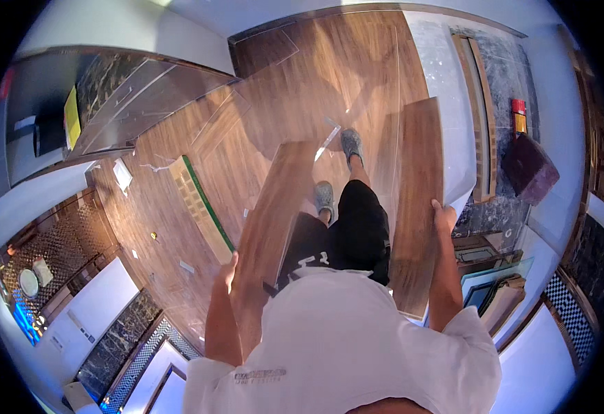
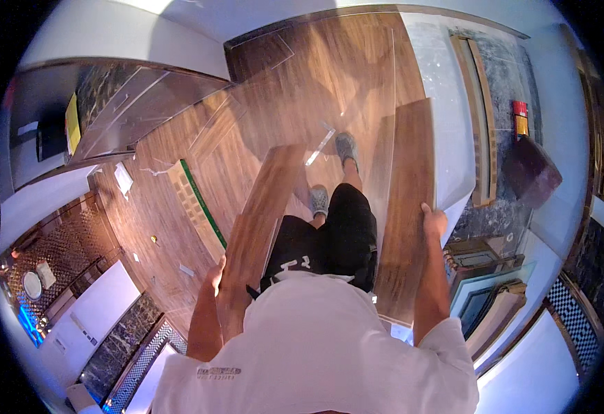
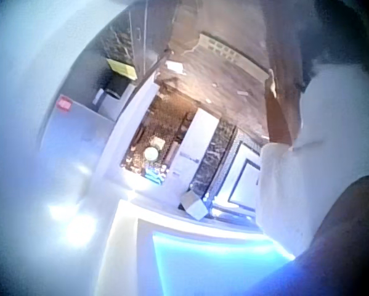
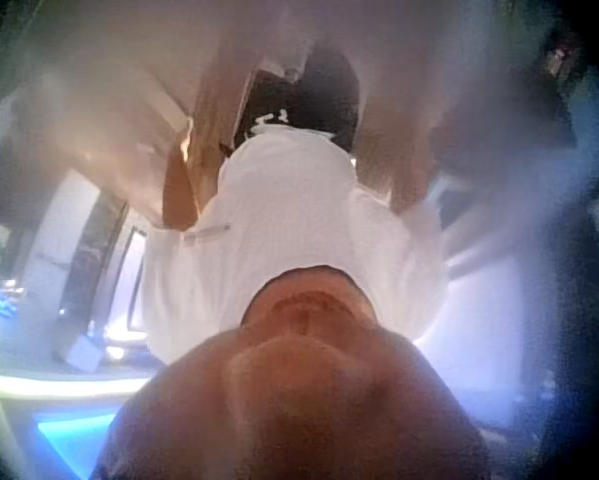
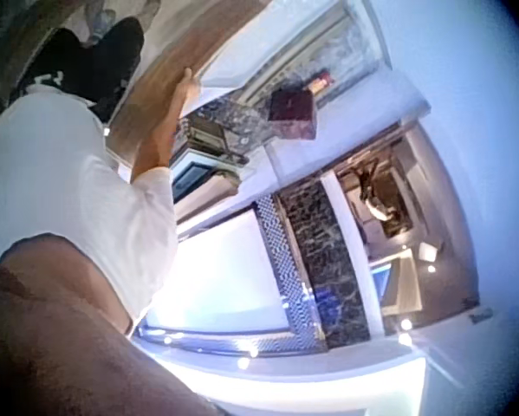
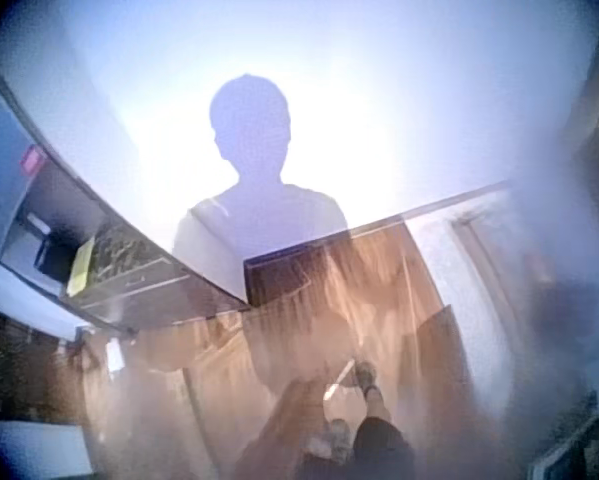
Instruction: The person installs laminate flooring by placing planks over foam underlayment, aligning them with existing rows, and tapping them into place with a hammer.
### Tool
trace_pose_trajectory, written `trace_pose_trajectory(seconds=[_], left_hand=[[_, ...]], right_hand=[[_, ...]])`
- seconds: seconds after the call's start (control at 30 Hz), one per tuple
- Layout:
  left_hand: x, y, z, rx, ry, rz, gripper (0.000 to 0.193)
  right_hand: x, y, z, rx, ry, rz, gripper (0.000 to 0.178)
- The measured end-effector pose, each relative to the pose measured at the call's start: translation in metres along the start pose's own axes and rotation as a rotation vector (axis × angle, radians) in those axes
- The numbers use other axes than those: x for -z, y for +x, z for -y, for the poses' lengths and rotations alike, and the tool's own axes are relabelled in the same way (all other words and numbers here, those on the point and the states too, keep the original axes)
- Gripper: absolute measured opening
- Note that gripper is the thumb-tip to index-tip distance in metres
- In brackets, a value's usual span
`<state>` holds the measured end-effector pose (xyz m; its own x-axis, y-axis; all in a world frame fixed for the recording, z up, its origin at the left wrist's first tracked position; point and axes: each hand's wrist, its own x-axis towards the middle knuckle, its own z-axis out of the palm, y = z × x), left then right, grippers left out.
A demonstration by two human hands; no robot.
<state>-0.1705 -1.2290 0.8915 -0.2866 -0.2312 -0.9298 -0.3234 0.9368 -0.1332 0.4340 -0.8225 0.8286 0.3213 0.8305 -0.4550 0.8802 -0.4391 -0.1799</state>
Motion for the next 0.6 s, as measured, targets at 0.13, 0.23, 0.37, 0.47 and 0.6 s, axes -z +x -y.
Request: trace_pose_trajectory(seconds=[0.13, 0.23, 0.37, 0.47, 0.6], left_hand=[[-0.011, -0.007, 0.054, 0.044, 0.011, -0.263, 0.101], [-0.042, -0.030, 0.054, 0.144, 0.126, -0.282, 0.100], [-0.071, -0.044, 0.097, 0.078, -0.323, -0.146, 0.095], [-0.095, -0.067, 0.121, 0.260, -0.231, -0.264, 0.093], [-0.117, -0.107, 0.068, 0.229, -0.477, -0.184, 0.097]], right_hand=[[-0.039, 0.083, 0.053, -0.020, 0.026, 0.209, 0.058], [-0.053, 0.149, 0.074, 0.076, 0.055, 0.281, 0.059], [-0.034, 0.205, 0.140, 0.024, 0.055, 0.487, 0.061], [-0.051, 0.204, 0.150, -0.001, 0.058, 0.397, 0.069], [-0.103, 0.256, 0.193, -0.044, -0.271, 0.279, 0.080]])
